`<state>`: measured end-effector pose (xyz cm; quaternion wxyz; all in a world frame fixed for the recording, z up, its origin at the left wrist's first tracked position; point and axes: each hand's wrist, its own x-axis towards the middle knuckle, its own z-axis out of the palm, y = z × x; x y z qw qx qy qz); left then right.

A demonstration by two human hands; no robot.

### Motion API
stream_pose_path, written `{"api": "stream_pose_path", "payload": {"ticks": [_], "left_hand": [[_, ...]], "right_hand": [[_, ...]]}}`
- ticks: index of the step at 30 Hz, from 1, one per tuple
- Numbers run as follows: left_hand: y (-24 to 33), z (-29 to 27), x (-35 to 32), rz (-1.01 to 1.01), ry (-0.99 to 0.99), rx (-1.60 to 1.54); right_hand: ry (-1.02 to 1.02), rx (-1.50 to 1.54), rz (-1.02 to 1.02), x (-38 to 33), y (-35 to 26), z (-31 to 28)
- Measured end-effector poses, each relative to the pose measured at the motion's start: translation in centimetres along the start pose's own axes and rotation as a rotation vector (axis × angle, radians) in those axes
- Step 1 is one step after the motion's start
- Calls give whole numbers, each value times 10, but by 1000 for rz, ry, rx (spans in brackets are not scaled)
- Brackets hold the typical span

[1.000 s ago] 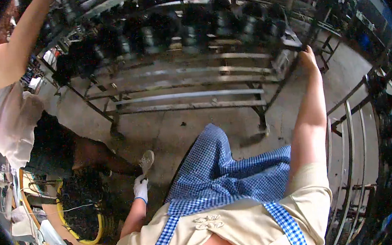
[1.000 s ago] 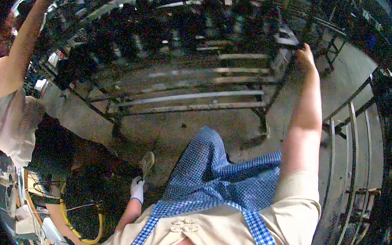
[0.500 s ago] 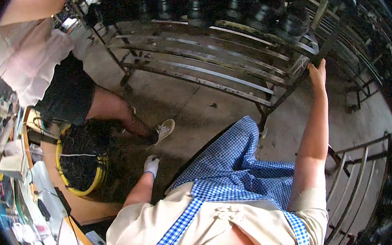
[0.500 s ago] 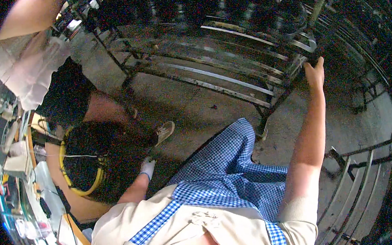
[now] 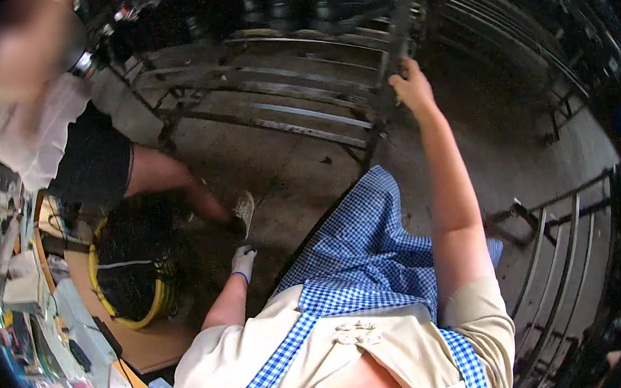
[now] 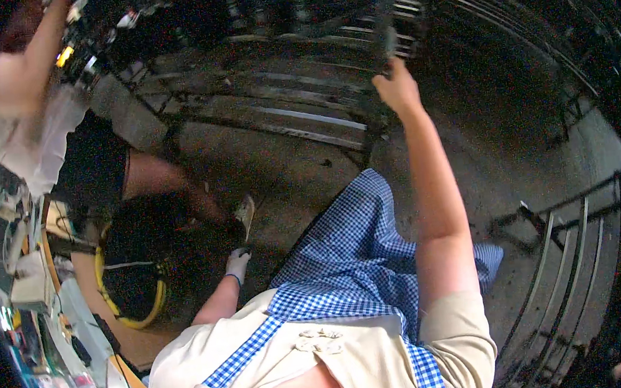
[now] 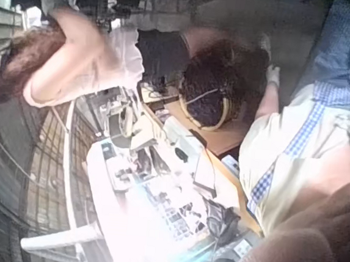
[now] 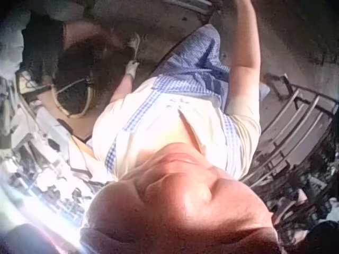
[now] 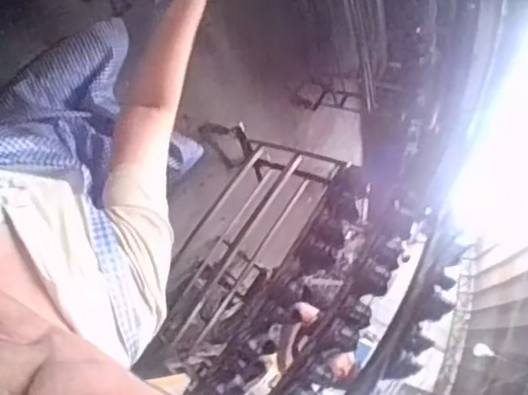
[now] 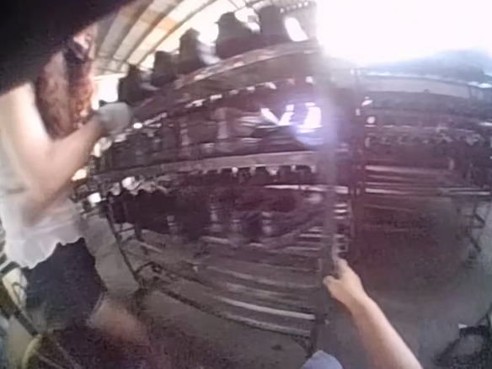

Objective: The person uses a small metal tool to scrape and clean the soles and edges of black shoes. They pick up shoes from a metal rack, perform the cleaning action, and place the shoes back on the rack. The process is repeated for multiple shoes throughout the video.

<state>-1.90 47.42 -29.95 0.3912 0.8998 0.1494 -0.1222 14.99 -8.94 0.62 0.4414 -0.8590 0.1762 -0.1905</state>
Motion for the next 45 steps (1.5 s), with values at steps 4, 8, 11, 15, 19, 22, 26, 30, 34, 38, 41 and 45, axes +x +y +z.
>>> {"api": "stream_pose_path", "payload": {"ticks": [4,8,11,15,19,22,26,30,34,38,41,45], "left_hand": [[35,-5,-10,-181,-82,-197],[52,11,4,-11,-156,-80],[61,22,25,-61,-167,-292],[165,48,22,213,-252,-131],[229,111,57,238,-435,-473],[267,151,81,419,-587,-248],[328,200,64,457,-887,39],[338,240,82,545,-1012,425],[387,270,66,649,-1138,764],[428,322,66,1115,-1110,676],[469,359,35,1142,-1147,550],[522,353,-38,1198,-1034,5]], "right_hand": [[-121,376,99,-61,30,-12],[29,420,211,-115,132,-62],[244,480,328,-159,156,-108],[389,866,452,-183,195,-145],[368,772,491,-191,182,-176],[459,794,465,-198,183,-166],[571,748,514,-225,199,-173],[686,660,571,-267,208,-190],[948,562,630,-324,192,-214],[1144,533,644,-367,153,-217],[1270,512,668,-395,146,-208],[1391,639,628,-420,134,-214]]}}
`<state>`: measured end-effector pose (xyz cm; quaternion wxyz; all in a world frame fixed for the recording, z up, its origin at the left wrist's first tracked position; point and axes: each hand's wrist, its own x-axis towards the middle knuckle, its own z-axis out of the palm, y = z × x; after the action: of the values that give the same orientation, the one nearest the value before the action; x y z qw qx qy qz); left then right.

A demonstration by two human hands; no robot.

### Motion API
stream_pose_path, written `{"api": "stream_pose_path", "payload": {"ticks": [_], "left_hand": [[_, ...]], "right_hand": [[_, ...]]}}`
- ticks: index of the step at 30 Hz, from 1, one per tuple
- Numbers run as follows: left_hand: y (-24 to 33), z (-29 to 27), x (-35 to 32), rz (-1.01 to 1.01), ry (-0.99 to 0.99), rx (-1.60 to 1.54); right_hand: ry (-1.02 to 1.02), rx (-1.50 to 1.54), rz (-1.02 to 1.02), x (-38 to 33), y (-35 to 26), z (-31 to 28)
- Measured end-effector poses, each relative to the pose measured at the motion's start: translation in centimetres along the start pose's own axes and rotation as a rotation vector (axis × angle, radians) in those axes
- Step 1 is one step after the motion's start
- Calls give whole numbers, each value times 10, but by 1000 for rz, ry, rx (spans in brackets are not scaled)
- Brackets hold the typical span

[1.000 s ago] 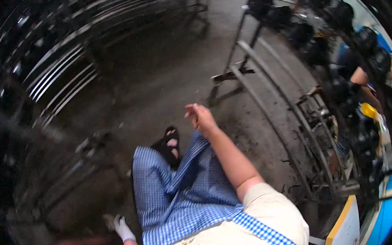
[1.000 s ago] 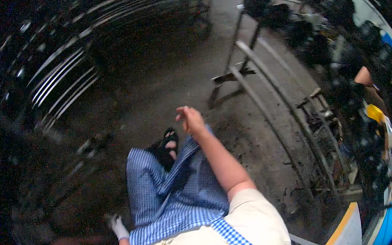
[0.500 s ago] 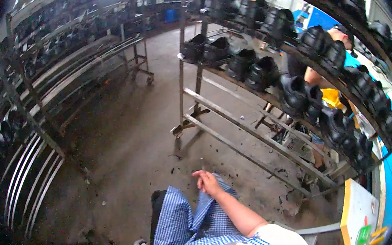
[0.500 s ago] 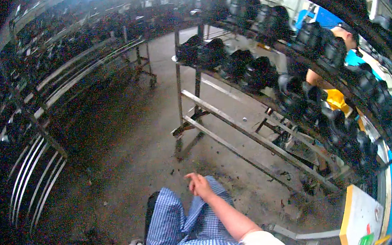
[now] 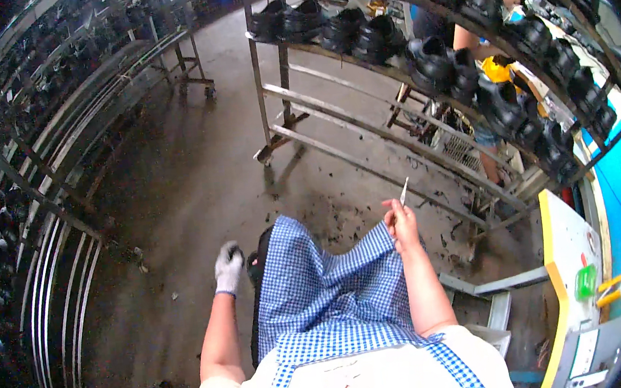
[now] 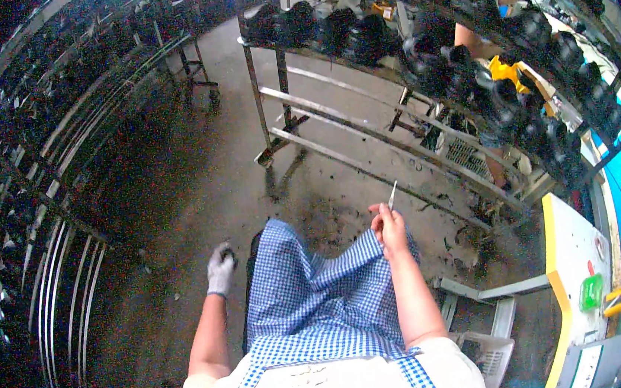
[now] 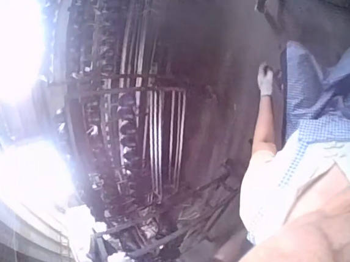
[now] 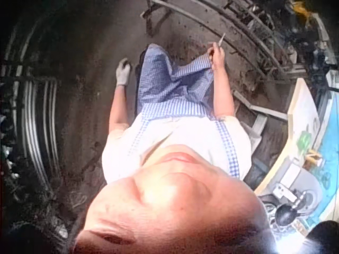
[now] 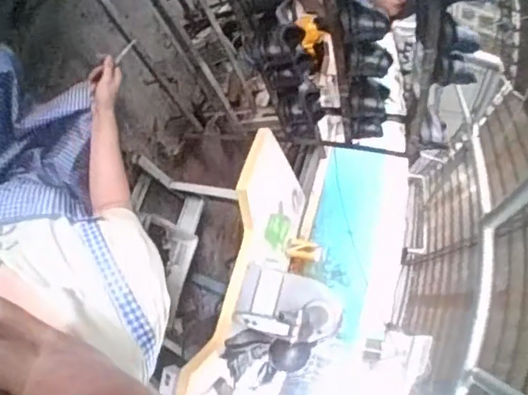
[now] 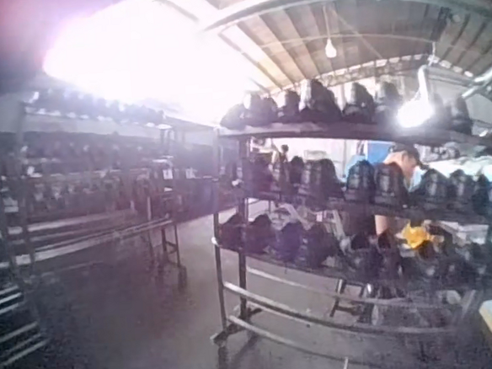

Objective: The person uses a small metal tool to scrape and clean the soles and edges of black shoes. They pick up shoes from a metal rack, perform the cleaning action, and place the shoes back on the rack. The process is repeated for multiple shoes throughout the video.

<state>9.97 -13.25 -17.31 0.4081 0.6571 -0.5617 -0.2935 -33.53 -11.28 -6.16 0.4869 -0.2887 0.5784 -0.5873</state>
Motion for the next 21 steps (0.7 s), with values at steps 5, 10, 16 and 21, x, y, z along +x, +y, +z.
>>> {"api": "stream_pose_path", "payload": {"ticks": [5,10,16,21], "left_hand": [[67,-14,42,-48,44,-669],[163,-38,98,84,28,-632],[284,-33,256,478,41,-497],[416,-30,386,696,296,-174]], "right_hand": [[-20,-4,-61,23,-11,-15],[-40,-68,-94,60,6,-9],[-100,-172,-108,80,9,3],[14,-489,-243,118,19,-22]]}}
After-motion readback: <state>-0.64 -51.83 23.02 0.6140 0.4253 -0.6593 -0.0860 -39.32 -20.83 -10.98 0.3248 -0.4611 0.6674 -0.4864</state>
